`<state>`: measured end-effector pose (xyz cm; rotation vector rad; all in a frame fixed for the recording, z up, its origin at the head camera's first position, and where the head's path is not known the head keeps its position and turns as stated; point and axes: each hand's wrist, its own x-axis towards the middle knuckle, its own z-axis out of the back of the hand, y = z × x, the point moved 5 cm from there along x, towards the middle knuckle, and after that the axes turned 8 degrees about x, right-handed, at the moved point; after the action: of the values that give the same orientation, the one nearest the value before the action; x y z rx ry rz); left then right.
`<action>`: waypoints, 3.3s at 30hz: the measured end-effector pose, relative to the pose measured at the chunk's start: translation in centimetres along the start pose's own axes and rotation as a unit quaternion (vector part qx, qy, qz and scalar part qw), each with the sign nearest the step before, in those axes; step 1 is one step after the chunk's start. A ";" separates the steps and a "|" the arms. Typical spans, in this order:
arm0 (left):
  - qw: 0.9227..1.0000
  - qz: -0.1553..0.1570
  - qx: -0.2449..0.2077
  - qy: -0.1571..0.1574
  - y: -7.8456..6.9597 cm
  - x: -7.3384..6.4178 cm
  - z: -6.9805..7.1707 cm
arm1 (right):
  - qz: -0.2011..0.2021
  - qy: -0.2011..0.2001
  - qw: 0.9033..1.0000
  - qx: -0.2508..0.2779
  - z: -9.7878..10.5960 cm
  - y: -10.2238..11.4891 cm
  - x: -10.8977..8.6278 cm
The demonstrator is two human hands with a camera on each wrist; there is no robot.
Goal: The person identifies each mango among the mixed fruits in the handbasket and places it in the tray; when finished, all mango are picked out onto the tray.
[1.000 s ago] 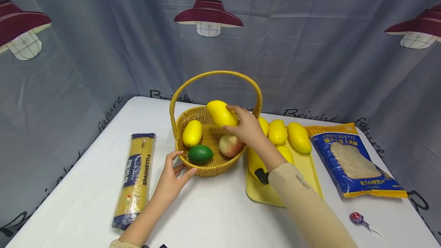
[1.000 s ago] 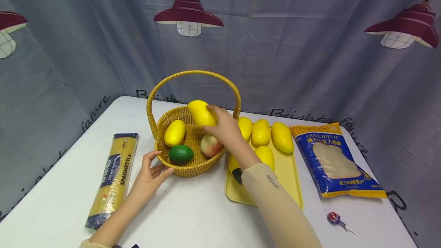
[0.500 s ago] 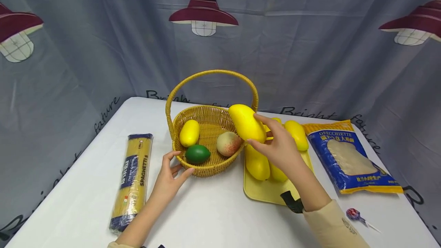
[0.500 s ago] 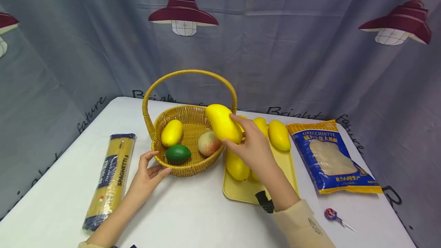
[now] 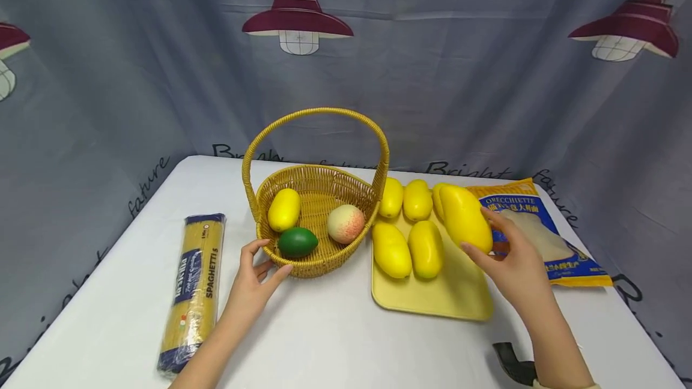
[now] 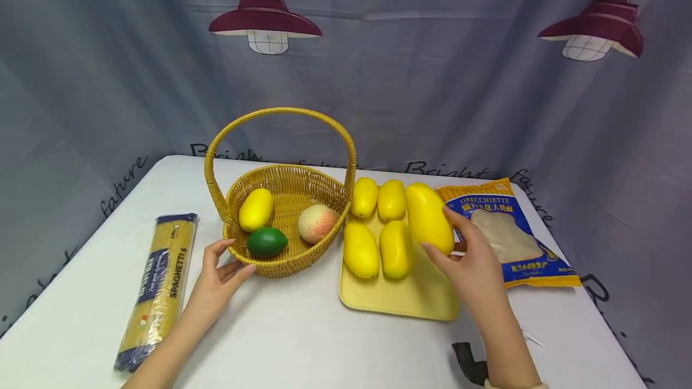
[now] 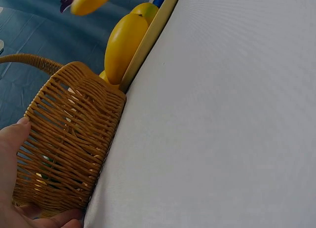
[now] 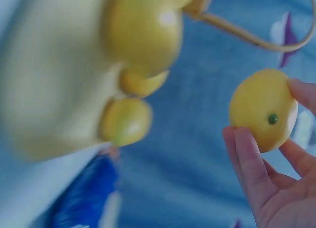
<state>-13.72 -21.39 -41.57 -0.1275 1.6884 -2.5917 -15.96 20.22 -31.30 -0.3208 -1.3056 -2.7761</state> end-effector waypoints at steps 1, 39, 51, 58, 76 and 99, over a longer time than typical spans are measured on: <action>1.000 0.001 0.000 0.001 0.0 -0.1 0.3 | -0.013 0.001 1.000 -0.011 -0.1 -0.8 -0.2; 0.998 0.021 0.026 -0.049 0.7 -2.7 6.8 | -0.119 0.111 0.983 -0.081 -8.6 -2.0 1.8; 0.999 0.012 0.023 -0.043 0.8 -2.4 6.4 | -0.100 0.118 0.983 -0.098 -8.7 -1.3 1.5; 0.999 0.021 0.024 -0.044 1.1 -2.3 6.5 | -0.088 0.129 0.983 -0.099 -8.7 -1.2 1.5; 0.998 0.017 0.036 -0.048 0.8 -2.5 6.9 | -0.093 0.114 0.985 -0.090 -9.2 -0.8 1.7; 0.999 0.019 0.028 -0.023 0.6 -1.3 5.3 | -0.101 0.116 0.984 -0.093 -7.4 -1.7 1.3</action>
<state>-11.89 -26.38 -40.05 -0.1501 1.5859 -2.5851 -18.65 15.74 -36.91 0.1351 -1.0832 -2.9956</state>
